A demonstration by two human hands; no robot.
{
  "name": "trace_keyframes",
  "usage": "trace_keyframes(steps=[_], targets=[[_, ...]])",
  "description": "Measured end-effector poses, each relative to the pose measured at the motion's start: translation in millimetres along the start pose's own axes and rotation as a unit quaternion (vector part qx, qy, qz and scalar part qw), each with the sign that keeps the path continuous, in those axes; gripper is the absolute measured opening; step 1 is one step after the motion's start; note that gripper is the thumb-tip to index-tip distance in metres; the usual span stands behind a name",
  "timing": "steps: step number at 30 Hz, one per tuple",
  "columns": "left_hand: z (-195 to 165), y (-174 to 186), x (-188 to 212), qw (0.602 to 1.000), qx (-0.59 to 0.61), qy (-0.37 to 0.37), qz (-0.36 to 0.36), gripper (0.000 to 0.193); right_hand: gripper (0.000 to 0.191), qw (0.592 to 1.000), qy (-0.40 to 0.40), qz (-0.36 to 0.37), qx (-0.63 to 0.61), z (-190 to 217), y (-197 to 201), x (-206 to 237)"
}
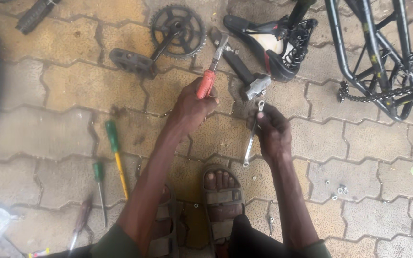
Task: The person sits on the ground beside an upside-down bicycle and uses a spanner to loosen the crank and bottom bracket. They remove the crank arm, work on small parts on the ground with pliers and a hammer, and then reattach and tighten components on the frame.
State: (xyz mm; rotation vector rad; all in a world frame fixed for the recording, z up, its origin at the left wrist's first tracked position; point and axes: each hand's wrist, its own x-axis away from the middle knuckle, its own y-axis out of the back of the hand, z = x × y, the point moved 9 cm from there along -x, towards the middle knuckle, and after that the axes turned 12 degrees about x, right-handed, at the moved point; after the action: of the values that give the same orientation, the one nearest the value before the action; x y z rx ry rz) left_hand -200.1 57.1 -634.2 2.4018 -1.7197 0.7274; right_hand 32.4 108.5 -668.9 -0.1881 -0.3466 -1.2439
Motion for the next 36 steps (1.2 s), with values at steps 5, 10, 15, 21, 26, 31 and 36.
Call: trace_keyframes(steps=[5,10,15,21,26,31,36], targets=[[-1,-1,3,0.999,-0.006,0.031,0.023,0.012,0.041,0.998,-0.004,0.051,-0.038,23,-20,7],[-1,-4,5,0.996,-0.041,0.069,0.044,0.012,0.032,0.996,0.007,0.068,-0.050,37,-25,4],[1,-9,7,0.991,-0.069,0.085,0.072,0.014,0.019,0.955,0.088,0.002,0.283,78,-10,-19],[2,-14,11,0.988,-0.092,0.076,0.100,0.014,0.020,0.896,0.228,0.061,0.377,130,-20,-45],[0,-9,13,0.988,-0.077,0.078,0.109,0.015,0.024,0.833,0.329,0.112,0.431,150,-35,-41],[-6,-6,12,0.981,-0.138,0.047,0.130,0.019,0.015,0.782,0.389,0.160,0.459,157,-44,-34],[4,-3,18,0.974,-0.128,0.141,0.121,0.019,0.023,0.867,0.220,0.160,0.418,130,-36,-56]])
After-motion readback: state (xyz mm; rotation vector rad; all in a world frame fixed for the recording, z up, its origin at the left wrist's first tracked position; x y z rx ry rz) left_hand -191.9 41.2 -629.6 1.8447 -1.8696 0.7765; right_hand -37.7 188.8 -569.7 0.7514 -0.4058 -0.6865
